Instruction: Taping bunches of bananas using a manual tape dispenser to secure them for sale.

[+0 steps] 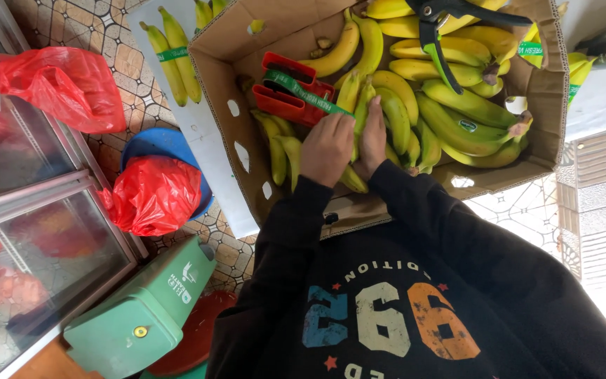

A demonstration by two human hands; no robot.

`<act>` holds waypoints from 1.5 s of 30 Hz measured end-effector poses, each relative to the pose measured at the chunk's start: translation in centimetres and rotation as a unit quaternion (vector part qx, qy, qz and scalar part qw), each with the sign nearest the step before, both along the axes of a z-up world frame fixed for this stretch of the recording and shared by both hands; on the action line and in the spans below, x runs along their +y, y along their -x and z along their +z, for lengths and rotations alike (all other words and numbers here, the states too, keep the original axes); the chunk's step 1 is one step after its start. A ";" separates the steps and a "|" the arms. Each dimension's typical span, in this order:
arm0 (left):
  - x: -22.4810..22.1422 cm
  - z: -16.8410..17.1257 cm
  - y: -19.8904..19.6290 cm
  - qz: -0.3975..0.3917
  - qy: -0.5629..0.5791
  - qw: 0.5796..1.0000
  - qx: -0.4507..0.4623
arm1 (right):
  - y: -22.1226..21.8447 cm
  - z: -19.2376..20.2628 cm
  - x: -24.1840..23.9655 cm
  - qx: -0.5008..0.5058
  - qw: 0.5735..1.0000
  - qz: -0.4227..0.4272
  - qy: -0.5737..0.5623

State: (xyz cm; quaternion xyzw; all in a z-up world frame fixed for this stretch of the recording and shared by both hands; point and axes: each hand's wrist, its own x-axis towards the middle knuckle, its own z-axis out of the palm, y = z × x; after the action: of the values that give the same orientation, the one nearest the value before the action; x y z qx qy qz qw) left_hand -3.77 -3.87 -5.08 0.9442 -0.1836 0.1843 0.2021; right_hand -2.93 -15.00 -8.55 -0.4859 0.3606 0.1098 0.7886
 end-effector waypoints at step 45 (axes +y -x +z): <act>-5.8 6.3 -0.6 -0.028 -0.295 0.955 -0.020 | 2.0 -2.1 1.2 -0.177 0.931 -0.090 -0.308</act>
State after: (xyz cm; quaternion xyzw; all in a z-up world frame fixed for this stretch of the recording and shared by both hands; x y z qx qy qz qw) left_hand -3.16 -9.68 1.20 0.9525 -0.2599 0.1347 -0.0842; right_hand -4.91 -13.82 -10.65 -0.1966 0.2060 0.0564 0.9569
